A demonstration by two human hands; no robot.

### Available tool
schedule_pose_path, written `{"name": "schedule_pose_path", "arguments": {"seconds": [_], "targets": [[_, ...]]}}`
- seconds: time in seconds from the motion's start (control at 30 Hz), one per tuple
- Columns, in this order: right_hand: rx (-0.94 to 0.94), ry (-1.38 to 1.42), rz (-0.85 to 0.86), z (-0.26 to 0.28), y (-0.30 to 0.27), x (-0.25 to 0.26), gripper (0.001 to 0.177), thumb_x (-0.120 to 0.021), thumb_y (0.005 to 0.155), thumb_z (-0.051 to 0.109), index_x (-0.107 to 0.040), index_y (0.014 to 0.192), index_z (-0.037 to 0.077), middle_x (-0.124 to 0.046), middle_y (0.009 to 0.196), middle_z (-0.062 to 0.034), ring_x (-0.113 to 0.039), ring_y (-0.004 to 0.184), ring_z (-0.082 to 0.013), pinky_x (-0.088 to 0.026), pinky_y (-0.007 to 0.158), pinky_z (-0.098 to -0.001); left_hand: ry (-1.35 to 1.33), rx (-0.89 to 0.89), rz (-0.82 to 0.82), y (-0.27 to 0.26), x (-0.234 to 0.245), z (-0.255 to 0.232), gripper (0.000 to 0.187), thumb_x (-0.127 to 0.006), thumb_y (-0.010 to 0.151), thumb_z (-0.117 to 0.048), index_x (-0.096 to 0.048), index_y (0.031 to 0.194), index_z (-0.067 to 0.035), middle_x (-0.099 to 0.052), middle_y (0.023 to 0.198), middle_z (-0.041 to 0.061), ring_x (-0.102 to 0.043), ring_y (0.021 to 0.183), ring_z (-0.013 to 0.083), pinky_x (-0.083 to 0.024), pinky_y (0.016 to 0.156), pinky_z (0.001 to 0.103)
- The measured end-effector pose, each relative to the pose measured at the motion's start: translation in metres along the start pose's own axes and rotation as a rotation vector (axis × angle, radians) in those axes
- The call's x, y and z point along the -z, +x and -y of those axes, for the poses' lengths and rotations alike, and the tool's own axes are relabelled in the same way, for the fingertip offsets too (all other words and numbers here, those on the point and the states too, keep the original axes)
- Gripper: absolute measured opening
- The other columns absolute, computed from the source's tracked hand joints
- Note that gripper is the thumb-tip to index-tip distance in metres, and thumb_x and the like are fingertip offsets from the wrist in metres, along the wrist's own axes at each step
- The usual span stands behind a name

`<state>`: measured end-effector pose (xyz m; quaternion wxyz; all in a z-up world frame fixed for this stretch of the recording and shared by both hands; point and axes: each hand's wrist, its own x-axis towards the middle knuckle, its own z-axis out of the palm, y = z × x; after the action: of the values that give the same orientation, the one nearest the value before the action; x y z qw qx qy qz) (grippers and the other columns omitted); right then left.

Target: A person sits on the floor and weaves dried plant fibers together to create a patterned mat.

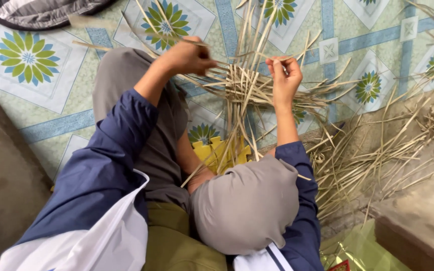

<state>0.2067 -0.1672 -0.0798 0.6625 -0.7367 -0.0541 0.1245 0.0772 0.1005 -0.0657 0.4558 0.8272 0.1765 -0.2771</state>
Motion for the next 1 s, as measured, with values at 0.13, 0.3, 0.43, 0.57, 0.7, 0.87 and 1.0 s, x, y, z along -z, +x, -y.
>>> {"name": "schedule_pose_path", "arguments": {"seconds": [0.13, 0.3, 0.43, 0.57, 0.7, 0.87, 1.0], "targets": [[0.045, 0.013, 0.105, 0.001, -0.013, -0.007, 0.005, -0.063, 0.099, 0.006, -0.064, 0.096, 0.010, -0.074, 0.101, -0.0068, -0.078, 0.095, -0.0203, -0.060, 0.083, -0.0256, -0.437, -0.630, -0.432, 0.034, -0.034, -0.025, 0.009, -0.071, 0.100, -0.012, -0.071, 0.100, -0.004, -0.076, 0.088, 0.008, -0.071, 0.074, 0.0139, -0.059, 0.065, 0.024], [0.003, 0.137, 0.135, 0.005, -0.017, -0.006, 0.003, -0.064, 0.101, 0.007, -0.065, 0.102, 0.009, -0.073, 0.107, -0.0079, -0.077, 0.100, -0.0224, -0.062, 0.089, -0.0266, -0.756, -0.545, -0.519, 0.079, -0.061, -0.033, 0.043, -0.070, 0.100, -0.019, -0.054, 0.134, -0.001, -0.072, 0.119, 0.021, -0.076, 0.108, 0.0281, -0.067, 0.093, 0.039], [-0.051, 0.286, 0.134, -0.003, -0.016, -0.003, 0.005, -0.063, 0.100, 0.002, -0.063, 0.102, 0.007, -0.072, 0.106, -0.0119, -0.076, 0.099, -0.0251, -0.064, 0.087, -0.0270, -0.028, -0.551, -0.504, 0.091, -0.073, -0.030, 0.018, -0.065, 0.102, -0.021, -0.068, 0.113, -0.008, -0.069, 0.113, 0.010, -0.063, 0.108, 0.0299, -0.045, 0.103, 0.050], [-0.175, -0.025, 0.086, -0.004, -0.010, 0.006, 0.012, -0.069, 0.098, 0.019, -0.065, 0.101, 0.008, -0.078, 0.095, -0.0110, -0.078, 0.080, -0.0183, -0.064, 0.070, -0.0256, -0.004, -0.507, -0.452, 0.119, -0.091, -0.022, 0.018, -0.067, 0.101, -0.022, -0.076, 0.091, -0.009, -0.075, 0.091, 0.006, -0.070, 0.080, 0.0223, -0.060, 0.066, 0.036], [0.120, -0.652, 0.095, 0.018, -0.013, 0.010, 0.017, -0.074, 0.098, 0.022, -0.073, 0.086, 0.009, -0.076, 0.070, -0.0019, -0.070, 0.062, -0.0065, -0.057, 0.063, -0.0236, 0.021, -0.519, -0.315, 0.123, -0.094, -0.020, 0.025, -0.055, 0.105, -0.013, -0.072, 0.089, -0.001, -0.051, 0.096, 0.009, -0.058, 0.085, 0.0289, -0.051, 0.076, 0.047], [0.410, -0.997, 0.460, 0.005, 0.000, 0.010, 0.031, -0.071, 0.103, 0.023, -0.069, 0.130, 0.008, -0.073, 0.124, -0.0124, -0.073, 0.068, -0.0226, -0.057, 0.074, -0.0416, -0.010, -0.572, -0.336, 0.139, -0.105, -0.018, 0.004, -0.072, 0.092, -0.003, -0.076, 0.092, -0.004, -0.077, 0.090, 0.011, -0.073, 0.081, 0.0272, -0.061, 0.072, 0.041], [0.358, -0.957, 0.483, -0.027, 0.020, 0.009, 0.022, -0.072, 0.099, 0.015, -0.078, 0.119, 0.007, -0.078, 0.113, -0.0101, -0.075, 0.094, -0.0283, -0.060, 0.077, -0.0411, -0.048, -0.533, -0.350, 0.142, -0.109, -0.020, 0.004, -0.077, 0.090, -0.005, -0.075, 0.087, -0.005, -0.078, 0.087, 0.010, -0.075, 0.079, 0.0244, -0.064, 0.076, 0.039]]}}
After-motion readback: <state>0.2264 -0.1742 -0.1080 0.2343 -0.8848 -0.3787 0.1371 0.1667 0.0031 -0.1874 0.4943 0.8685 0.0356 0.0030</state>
